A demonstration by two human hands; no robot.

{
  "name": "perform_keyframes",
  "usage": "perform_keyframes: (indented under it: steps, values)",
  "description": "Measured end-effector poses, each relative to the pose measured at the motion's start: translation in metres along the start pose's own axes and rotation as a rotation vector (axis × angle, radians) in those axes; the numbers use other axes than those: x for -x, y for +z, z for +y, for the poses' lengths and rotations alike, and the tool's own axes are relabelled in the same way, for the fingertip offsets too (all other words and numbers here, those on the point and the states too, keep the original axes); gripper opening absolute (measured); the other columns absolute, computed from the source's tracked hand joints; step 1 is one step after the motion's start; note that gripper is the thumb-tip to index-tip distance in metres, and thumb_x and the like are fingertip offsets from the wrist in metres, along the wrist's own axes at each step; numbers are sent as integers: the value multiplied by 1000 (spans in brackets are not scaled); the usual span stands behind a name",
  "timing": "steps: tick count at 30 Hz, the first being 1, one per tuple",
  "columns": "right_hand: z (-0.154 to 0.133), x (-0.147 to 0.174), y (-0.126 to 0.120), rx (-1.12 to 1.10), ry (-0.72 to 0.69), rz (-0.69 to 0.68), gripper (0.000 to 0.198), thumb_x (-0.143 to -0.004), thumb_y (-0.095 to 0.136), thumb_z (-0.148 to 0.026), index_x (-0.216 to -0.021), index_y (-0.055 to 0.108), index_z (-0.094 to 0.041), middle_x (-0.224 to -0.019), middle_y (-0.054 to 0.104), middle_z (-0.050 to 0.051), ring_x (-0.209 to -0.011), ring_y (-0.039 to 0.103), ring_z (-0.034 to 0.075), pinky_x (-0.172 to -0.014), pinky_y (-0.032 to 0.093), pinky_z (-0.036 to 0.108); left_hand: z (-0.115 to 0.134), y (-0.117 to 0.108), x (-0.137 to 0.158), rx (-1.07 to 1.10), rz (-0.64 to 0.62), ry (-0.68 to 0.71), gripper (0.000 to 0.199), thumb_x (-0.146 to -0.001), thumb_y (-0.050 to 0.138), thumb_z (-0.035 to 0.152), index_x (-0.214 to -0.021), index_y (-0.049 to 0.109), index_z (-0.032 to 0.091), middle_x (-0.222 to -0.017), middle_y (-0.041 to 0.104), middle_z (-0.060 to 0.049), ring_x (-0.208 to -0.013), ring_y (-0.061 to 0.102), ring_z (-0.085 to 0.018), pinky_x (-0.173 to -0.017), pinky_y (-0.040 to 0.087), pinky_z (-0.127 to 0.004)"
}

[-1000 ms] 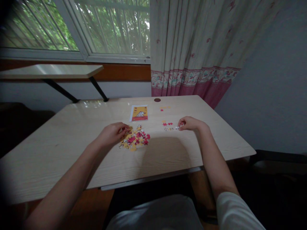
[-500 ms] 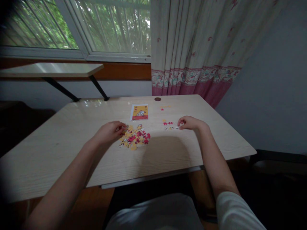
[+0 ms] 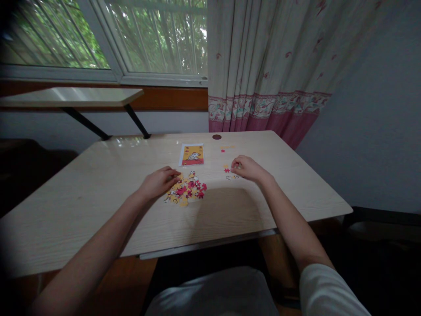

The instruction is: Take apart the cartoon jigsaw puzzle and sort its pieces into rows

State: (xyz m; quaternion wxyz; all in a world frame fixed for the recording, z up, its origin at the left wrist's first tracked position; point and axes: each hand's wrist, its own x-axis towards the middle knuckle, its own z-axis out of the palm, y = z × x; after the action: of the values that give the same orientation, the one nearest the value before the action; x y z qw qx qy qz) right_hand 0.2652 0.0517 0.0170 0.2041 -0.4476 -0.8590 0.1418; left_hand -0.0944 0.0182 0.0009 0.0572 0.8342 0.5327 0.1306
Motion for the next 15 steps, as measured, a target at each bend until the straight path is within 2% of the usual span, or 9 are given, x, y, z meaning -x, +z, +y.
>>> perform_keyframes:
  steps: [3,6,8,11,15]
  values:
    - [-32,-8,24,25,-175,77,15,-83,54,-25,-86,64,-15,-84,61,7,-76,56,14,-72,42,26,-2,1,-1,29,-6,27,32,-86,41,39,-100,64,21,-99,61,-7,-87,59,-20,-70,44,-28]
    - [-60,-11,49,41,-373,62,14,-85,51,-22,-88,63,-16,-86,63,7,-81,57,15,-74,43,27,-4,4,-3,68,2,40,29,-85,43,37,-95,64,19,-97,61,-7,-85,58,-19,-74,44,-29]
    - [-71,-9,61,59,-451,55,13,-85,51,-22,-90,62,-17,-87,64,6,-82,58,15,-73,43,27,-5,6,-4,111,18,50,25,-84,45,34,-91,63,18,-94,61,-8,-84,58,-19,-75,45,-31]
    - [-78,-6,70,72,-480,77,12,-84,53,-20,-92,61,-18,-87,64,6,-81,59,15,-72,43,27,-5,7,-7,201,51,75,18,-80,50,30,-84,61,16,-87,61,-8,-82,57,-20,-75,45,-32]
    - [-75,-4,70,54,-469,125,13,-84,51,-20,-92,61,-17,-87,65,6,-81,59,15,-72,43,27,-2,5,-7,314,69,36,12,-77,53,27,-77,58,17,-75,62,-5,-69,56,-16,-66,43,-28]
